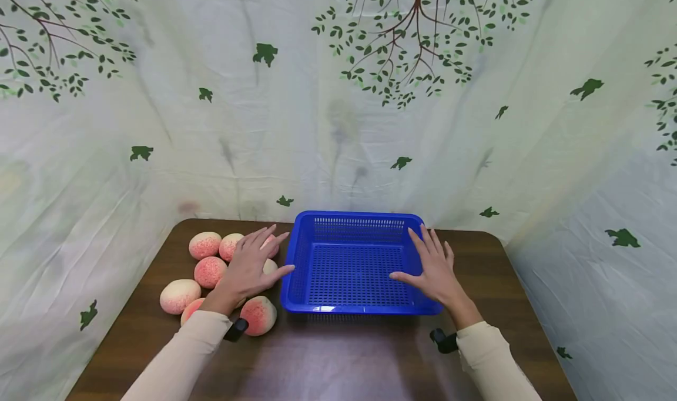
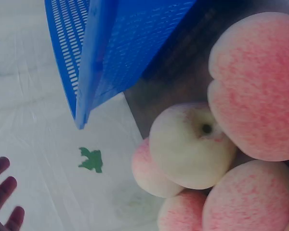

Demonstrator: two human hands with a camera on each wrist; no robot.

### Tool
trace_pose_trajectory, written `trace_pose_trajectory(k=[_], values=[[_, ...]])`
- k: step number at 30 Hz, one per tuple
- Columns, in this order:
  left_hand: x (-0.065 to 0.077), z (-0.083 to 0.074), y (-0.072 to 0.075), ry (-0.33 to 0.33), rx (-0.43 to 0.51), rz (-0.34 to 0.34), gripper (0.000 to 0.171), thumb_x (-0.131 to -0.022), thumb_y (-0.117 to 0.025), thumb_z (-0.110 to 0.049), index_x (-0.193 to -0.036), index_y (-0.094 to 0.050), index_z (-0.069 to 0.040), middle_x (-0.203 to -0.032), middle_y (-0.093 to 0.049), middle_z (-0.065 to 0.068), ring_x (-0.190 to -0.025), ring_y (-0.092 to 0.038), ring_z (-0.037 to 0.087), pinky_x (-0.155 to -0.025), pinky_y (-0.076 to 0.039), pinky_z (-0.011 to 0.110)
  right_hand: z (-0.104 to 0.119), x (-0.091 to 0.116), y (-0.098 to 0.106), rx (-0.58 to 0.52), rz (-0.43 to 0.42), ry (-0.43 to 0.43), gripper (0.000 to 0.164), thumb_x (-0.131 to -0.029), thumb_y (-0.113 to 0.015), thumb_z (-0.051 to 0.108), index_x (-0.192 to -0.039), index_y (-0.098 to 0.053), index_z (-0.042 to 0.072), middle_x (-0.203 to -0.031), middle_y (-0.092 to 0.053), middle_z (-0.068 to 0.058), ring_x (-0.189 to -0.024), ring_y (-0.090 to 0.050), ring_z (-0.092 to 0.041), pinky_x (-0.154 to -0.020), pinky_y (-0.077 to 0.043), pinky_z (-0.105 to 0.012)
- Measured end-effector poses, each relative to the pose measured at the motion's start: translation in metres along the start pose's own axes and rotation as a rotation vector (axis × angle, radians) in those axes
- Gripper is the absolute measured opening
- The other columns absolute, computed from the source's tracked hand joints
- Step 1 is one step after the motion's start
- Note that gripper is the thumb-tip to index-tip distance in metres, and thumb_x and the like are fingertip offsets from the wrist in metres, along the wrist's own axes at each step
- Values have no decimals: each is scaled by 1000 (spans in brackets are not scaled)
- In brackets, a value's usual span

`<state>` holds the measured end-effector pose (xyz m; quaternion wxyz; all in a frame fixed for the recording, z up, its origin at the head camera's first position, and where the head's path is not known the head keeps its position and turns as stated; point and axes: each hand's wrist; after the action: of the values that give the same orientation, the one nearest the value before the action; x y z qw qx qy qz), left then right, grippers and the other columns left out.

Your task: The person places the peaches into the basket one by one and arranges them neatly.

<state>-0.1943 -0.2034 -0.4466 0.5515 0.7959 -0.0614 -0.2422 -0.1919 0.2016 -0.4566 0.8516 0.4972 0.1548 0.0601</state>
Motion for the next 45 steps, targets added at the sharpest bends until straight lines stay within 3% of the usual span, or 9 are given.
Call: trace_pose_trajectory(k=[10,18,25,33,35,40,45], values=[[19,14,-6,11,259,-134,64,-82,-72,-33,-137,-51,-5,-139,-50,18,-127,-44,39,-102,-28,59,-15,17,-8,-140,-84,111,97,-75,-79,43,-151,-29,9,-156,-24,-18,-142,-18,-39,-107,-10,-63],[43,20,-18,112,415,-180,52,-83,-74,-18,-129,-55,-5,-124,-59,12,-115,-52,30,-96,-37,48,-18,35,-16,-219,-58,133,89,-76,-81,32,-147,-35,4,-150,-34,-23,-136,-30,-44,-104,-23,-67],[67,21,-31,192,420,-193,47,-84,-74,-23,-123,-60,-2,-121,-63,14,-111,-56,33,-92,-40,47,-24,52,-25,-198,-43,140,81,-74,-83,28,-140,-46,-1,-140,-46,-25,-127,-43,-46,-96,-37,-64],[91,20,-48,192,397,-195,48,-79,-79,-17,-119,-62,1,-112,-66,14,-102,-60,31,-86,-48,47,-32,66,-38,-113,-159,302,65,-67,-85,25,-121,-62,-5,-118,-63,-20,-110,-56,-42,-91,-40,-57],[95,20,-51,193,401,-186,48,-78,-80,-18,-119,-62,1,-113,-66,14,-103,-60,32,-87,-48,40,-33,69,-40,-94,-192,332,59,-68,-85,28,-114,-66,-3,-113,-65,-18,-106,-58,-39,-92,-37,-54],[103,18,-60,231,387,-166,53,-77,-81,-21,-122,-62,1,-117,-65,14,-111,-59,32,-95,-35,20,-33,72,-43,-76,-238,363,48,-71,-81,36,-103,-71,1,-106,-67,-13,-100,-60,-33,-90,-31,-55],[109,17,-68,241,348,-166,55,-75,-82,-20,-122,-62,0,-119,-64,15,-115,-57,36,-96,-35,34,-35,73,-49,-76,-303,398,51,-81,-67,52,-94,-73,3,-99,-69,-11,-94,-62,-30,-89,-30,-55]])
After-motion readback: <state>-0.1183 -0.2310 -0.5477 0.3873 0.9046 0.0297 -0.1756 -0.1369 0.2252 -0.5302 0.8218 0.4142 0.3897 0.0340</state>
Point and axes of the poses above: each hand's wrist, its own x-axis away from the middle knuckle, its own y-axis out of the back of the hand, z = x × y
